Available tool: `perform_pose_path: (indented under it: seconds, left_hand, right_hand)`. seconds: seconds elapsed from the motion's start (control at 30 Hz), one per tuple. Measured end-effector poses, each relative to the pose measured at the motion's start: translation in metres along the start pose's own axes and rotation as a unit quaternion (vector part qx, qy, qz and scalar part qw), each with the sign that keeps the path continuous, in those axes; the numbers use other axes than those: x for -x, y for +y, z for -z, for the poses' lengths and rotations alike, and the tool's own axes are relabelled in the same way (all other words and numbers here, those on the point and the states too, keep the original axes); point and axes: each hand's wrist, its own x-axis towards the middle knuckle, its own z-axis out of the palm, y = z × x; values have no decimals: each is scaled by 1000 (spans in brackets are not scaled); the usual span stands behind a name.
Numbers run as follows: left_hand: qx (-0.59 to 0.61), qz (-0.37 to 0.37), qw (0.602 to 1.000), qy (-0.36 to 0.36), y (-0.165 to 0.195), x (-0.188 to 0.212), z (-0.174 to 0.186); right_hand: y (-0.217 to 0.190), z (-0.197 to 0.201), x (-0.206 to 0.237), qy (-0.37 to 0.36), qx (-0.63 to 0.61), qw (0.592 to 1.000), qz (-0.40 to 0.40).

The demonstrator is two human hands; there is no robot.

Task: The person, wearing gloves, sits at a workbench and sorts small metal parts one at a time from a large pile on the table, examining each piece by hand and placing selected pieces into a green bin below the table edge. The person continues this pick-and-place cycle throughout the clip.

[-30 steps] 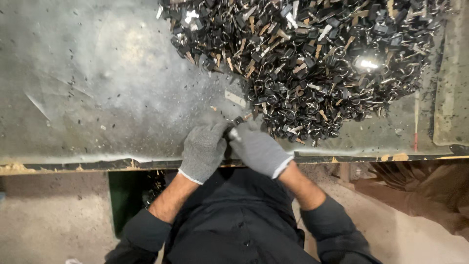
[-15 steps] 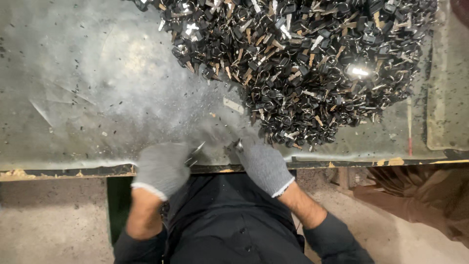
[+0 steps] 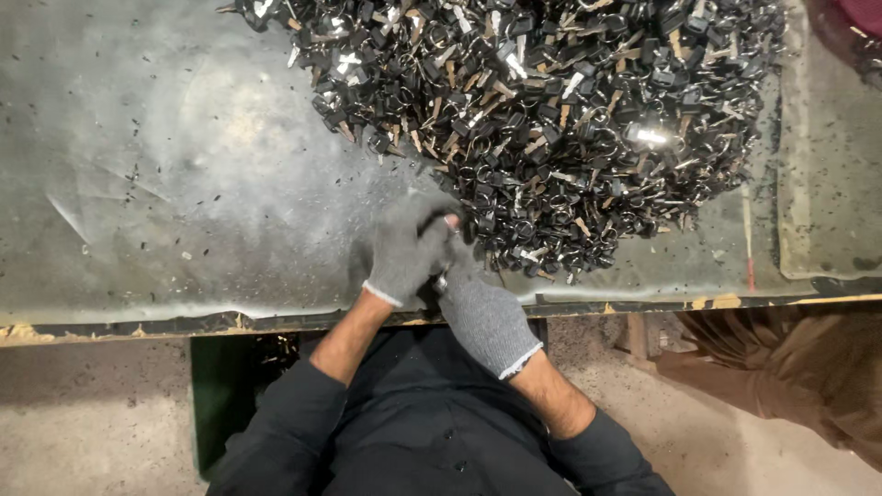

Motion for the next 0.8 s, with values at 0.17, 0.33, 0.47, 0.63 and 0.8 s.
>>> perform_pose_path:
  seconds: [0.17, 0.33, 0.47, 0.63, 0.8]
  left_hand:
    - [-328, -144, 925, -125, 19, 17, 20]
    - [-194, 13, 979, -53, 2, 24, 33]
    - [-166, -38, 985, 11, -12, 37, 33]
    - [-238, -150, 960, 3, -29, 39, 26]
    - [-295, -191, 936, -30, -35, 37, 23]
  right_hand:
    - [5, -3, -6, -67, 81, 993, -52]
    - [3, 3, -3, 17, -45, 997, -66]
    - [-4, 12, -6, 12, -110, 994, -23]
    - [-15, 8, -25, -4, -31, 996, -78]
    - [-19, -4, -22, 79, 44, 996, -9]
